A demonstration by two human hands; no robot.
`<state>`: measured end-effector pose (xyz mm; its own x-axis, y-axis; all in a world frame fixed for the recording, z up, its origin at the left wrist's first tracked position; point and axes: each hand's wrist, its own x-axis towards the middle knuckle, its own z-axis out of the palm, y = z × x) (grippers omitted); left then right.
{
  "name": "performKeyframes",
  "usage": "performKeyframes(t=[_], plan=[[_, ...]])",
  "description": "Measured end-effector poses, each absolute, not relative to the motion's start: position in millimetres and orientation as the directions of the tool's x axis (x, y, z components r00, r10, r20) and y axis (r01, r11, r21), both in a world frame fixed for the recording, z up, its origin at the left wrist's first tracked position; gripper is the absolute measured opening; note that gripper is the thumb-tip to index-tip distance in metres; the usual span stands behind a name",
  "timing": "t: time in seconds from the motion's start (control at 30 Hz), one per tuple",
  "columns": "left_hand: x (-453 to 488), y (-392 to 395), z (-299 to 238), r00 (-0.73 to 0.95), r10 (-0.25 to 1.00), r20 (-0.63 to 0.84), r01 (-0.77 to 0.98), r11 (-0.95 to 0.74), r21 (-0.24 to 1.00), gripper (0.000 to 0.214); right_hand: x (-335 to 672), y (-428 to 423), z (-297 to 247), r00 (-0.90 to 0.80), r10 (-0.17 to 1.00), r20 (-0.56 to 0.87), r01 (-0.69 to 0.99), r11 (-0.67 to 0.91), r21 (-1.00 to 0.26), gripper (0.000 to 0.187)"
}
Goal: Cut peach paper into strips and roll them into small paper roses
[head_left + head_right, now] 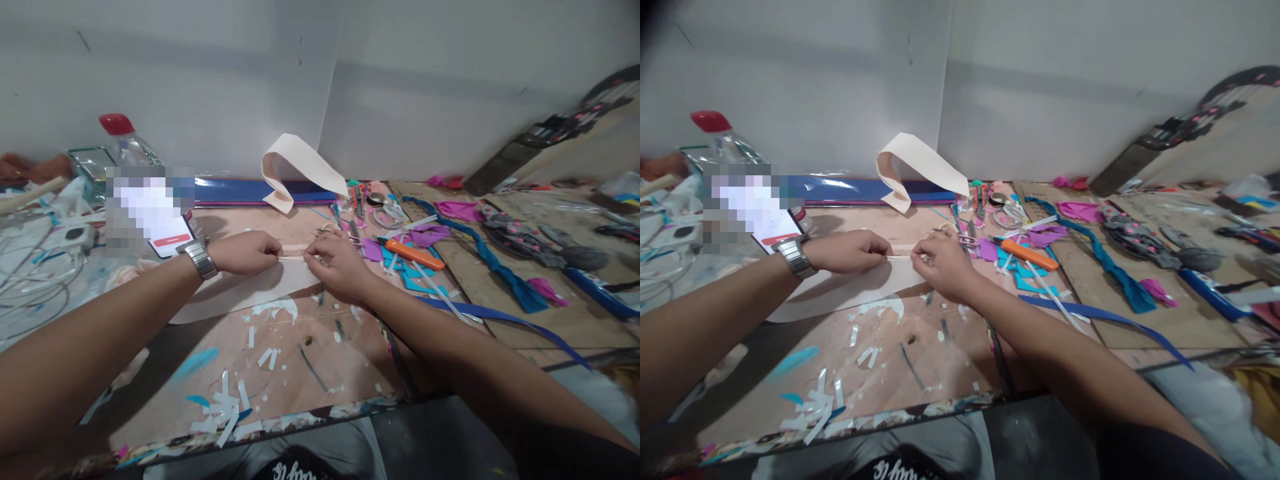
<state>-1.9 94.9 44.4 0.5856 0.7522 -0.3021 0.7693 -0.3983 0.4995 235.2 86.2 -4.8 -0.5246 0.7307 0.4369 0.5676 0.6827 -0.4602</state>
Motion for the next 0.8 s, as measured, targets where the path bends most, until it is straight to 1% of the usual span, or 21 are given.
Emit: performKeyframes(t=[0.27,0.37,0.53,0.7,0.8], plan=[[-5.3,99.5,37.8,0.614,0.746,-0.257,0.737,-0.426,0.525,0.01,235.5,86.4,-5.1,-0.528,0.728,0.438,0.566,0.685,-0.458,0.016],[-5.1,99.2,37.9,0.627,0.735,-0.258,0.725,-0.429,0.539,0.015,235.1,86.1,-5.2,-0.527,0.725,0.443,0.559,0.689,-0.461,0.016],[-2.8,96.8,37.1,0.634,0.735,-0.24,0.698,-0.409,0.588,0.033,234.4,84.9,-4.8,-0.536,0.715,0.448,0.544,0.699,-0.464,0.016],[-2.3,97.2,32.7,0.634,0.745,-0.208,0.685,-0.416,0.598,0.033,233.9,83.7,-3.7,-0.53,0.723,0.442,0.552,0.69,-0.468,0.015],[-1.9,97.3,32.9,0.646,0.726,-0.236,0.68,-0.406,0.611,0.031,233.6,83.4,-3.3,-0.534,0.723,0.438,0.55,0.691,-0.469,0.015]])
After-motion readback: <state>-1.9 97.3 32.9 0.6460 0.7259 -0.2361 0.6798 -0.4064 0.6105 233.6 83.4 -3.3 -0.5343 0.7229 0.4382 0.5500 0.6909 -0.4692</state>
